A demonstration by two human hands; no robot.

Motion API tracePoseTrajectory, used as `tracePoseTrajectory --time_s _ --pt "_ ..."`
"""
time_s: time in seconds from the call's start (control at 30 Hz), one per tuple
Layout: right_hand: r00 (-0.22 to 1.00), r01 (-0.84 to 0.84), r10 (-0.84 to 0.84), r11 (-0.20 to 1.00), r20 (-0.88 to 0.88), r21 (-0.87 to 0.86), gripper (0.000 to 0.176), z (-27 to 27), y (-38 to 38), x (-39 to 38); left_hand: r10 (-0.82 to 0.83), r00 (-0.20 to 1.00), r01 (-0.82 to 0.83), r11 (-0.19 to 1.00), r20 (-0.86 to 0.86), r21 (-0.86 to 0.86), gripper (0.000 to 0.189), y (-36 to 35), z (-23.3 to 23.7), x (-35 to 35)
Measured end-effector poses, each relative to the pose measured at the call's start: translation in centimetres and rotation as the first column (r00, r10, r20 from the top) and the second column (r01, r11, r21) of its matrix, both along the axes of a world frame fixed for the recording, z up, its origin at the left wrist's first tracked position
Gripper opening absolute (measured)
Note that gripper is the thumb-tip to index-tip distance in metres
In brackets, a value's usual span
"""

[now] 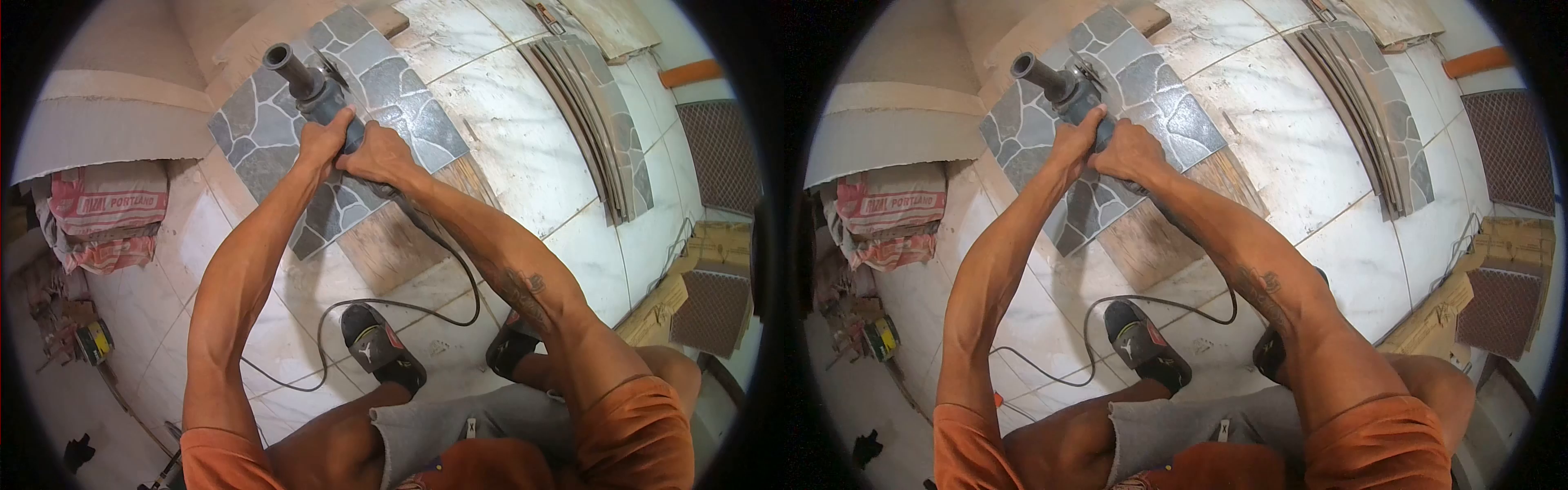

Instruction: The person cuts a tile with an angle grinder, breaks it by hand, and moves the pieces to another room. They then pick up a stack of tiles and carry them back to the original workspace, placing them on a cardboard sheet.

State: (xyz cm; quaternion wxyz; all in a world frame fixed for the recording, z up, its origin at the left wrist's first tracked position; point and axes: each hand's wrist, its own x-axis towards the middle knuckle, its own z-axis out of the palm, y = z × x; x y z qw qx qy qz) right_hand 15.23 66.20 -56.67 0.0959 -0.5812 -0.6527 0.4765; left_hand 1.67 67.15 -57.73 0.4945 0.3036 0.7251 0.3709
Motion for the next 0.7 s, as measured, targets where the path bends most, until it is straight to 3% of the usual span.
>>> tracePoseTrajectory --time_s 0.2,0.4,0.6,0.7 --pt "1.0 -0.01 0.01 0.999 0.01 -0.036 0.072 0.6 -1.0 0.9 -0.034 0.999 0.037 0.996 0.031 -0.079 0.05 -1.0 0.1 0.6" --pt "1.0 -0.01 0.01 1.0 0.006 -0.019 0.074 0.3 -1.9 1.5 -0.019 0.996 0.024 0.998 0.083 -0.057 0.051 -2.0 -0.2 1.3" --pt "1.0 -0.009 0.009 1.0 -0.019 0.013 0.078 0.4 -3.0 2.2 0.019 0.999 -0.017 0.999 0.03 -0.04 0.045 -3.2 0.4 2.4" --pt "1.0 -0.014 0.014 1.0 -0.007 0.019 0.078 0.3 -3.4 2.5 -0.032 0.999 0.035 0.997 0.038 -0.068 0.054 -3.5 0.3 2.5"
